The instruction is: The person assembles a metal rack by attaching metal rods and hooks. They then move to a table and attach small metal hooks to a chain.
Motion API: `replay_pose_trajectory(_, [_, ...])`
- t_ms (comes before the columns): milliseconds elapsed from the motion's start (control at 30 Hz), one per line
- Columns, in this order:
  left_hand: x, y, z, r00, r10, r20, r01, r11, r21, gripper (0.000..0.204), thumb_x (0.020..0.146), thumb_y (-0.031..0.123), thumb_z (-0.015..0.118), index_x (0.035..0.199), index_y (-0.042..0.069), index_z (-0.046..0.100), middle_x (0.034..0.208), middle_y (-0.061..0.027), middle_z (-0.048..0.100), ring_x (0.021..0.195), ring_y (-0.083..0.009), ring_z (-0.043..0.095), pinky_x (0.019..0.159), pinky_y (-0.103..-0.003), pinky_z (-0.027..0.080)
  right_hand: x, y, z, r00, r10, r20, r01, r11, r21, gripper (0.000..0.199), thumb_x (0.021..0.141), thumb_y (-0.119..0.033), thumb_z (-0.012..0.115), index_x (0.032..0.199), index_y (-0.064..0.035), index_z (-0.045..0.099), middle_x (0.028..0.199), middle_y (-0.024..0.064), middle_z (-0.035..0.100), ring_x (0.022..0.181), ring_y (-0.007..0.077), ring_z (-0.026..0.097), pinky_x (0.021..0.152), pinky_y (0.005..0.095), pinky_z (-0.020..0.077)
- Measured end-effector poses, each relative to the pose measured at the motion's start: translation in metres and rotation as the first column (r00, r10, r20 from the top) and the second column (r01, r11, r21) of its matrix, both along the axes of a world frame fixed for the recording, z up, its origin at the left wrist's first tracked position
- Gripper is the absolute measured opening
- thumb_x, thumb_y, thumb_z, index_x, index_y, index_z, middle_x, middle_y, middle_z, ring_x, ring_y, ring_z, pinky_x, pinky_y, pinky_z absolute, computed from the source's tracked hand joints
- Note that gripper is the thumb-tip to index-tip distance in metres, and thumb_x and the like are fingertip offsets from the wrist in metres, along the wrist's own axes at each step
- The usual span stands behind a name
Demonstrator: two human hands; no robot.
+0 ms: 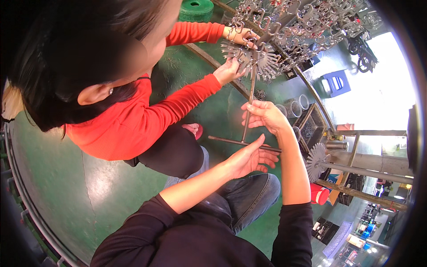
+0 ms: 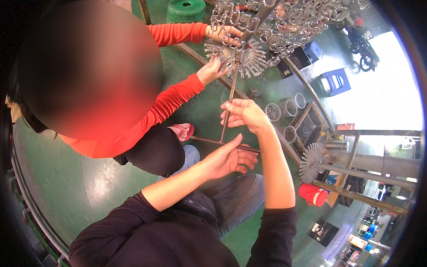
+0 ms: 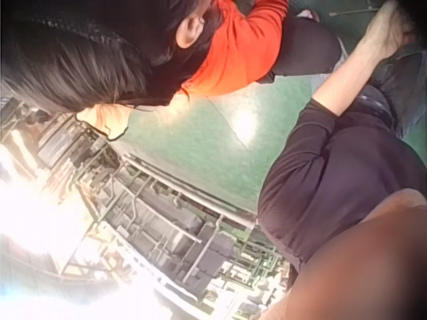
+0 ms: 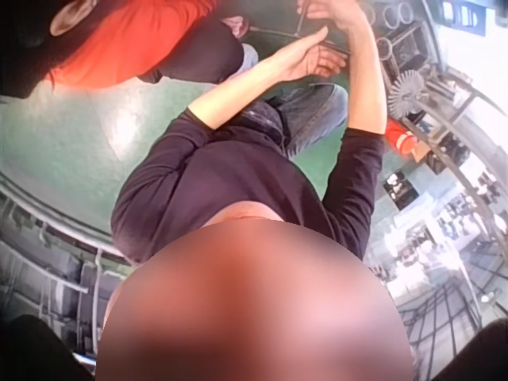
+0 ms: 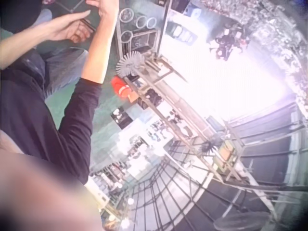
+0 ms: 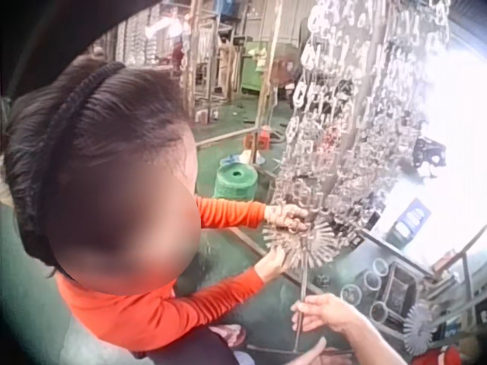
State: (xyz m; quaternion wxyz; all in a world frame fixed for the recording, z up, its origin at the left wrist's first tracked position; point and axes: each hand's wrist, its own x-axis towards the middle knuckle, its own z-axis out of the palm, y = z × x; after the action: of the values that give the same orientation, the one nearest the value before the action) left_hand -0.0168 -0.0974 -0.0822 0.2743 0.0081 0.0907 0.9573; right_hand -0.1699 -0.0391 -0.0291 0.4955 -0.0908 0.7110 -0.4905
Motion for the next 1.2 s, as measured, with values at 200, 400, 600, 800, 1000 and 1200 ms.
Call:
replay_pose_trajectory(200, [0.007,0.006,-0.006,0.970,0.193,0.149,-0.184,0.980,-0.074,0.049,0.098,0.045,0.041,0.121,0.003,0.053,0.112,-0.0089,0.062,0.099,-0.0191,0.061,0.080,-0.032,0.049,0.006,0.002,-0.011,0.996,-0.042,-0.073,0.041,0.999,-0.013,0.028,0.094,-0.025,0.056,0.109,-0.0024,0.060,0.087,0.0074,0.066,0.077,0.0183,0.068,0.066,0.0282,0.0550])
replay_pose_trajectory(400, [0.020,0.000,-0.018,0.806,0.507,0.307,-0.505,0.858,-0.091,0.042,0.095,0.025,0.055,0.130,0.005,0.045,0.116,-0.0076,0.060,0.113,-0.0207,0.056,0.095,-0.036,0.047,0.004,0.003,-0.016,0.998,-0.055,-0.030,0.054,0.998,-0.040,0.025,0.094,-0.023,0.056,0.106,-0.0020,0.060,0.086,0.0075,0.064,0.075,0.0189,0.068,0.065,0.0286,0.0575])
replay_pose_trajectory(600, [0.024,-0.008,-0.026,0.773,0.579,0.258,-0.564,0.814,-0.138,0.045,0.097,0.021,0.051,0.136,0.002,0.036,0.118,-0.0080,0.059,0.113,-0.0225,0.057,0.097,-0.036,0.048,0.003,-0.003,-0.019,0.998,-0.037,-0.044,0.036,0.999,-0.028,0.028,0.094,-0.022,0.056,0.109,0.0005,0.059,0.088,0.0099,0.065,0.078,0.0203,0.068,0.068,0.0311,0.0577])
replay_pose_trajectory(800, [0.022,-0.013,-0.030,0.789,0.562,0.249,-0.547,0.827,-0.132,0.038,0.098,0.019,0.049,0.131,0.001,0.042,0.119,-0.0123,0.058,0.112,-0.0241,0.058,0.094,-0.036,0.050,0.003,-0.004,-0.018,0.997,-0.062,-0.040,0.060,0.997,-0.048,0.030,0.094,-0.023,0.057,0.111,0.0014,0.058,0.087,0.0095,0.065,0.078,0.0202,0.068,0.069,0.0302,0.0572])
replay_pose_trajectory(1000, [0.021,-0.015,-0.035,0.801,0.562,0.207,-0.544,0.827,-0.140,0.037,0.098,0.018,0.048,0.130,-0.001,0.043,0.117,-0.0111,0.060,0.109,-0.0218,0.059,0.095,-0.036,0.051,0.004,-0.002,-0.020,0.996,-0.072,-0.057,0.068,0.995,-0.070,0.033,0.094,-0.023,0.057,0.117,0.0008,0.057,0.090,0.0094,0.065,0.079,0.0194,0.068,0.070,0.0288,0.0564])
replay_pose_trajectory(1200, [0.022,-0.017,-0.035,0.797,0.571,0.196,-0.561,0.821,-0.110,0.034,0.098,0.017,0.049,0.127,-0.001,0.047,0.114,-0.0114,0.061,0.107,-0.0219,0.061,0.094,-0.036,0.052,0.007,0.001,-0.022,0.995,-0.083,-0.049,0.077,0.991,-0.108,0.033,0.094,-0.023,0.056,0.119,-0.0009,0.057,0.091,0.0089,0.065,0.080,0.0184,0.067,0.069,0.0280,0.0559])
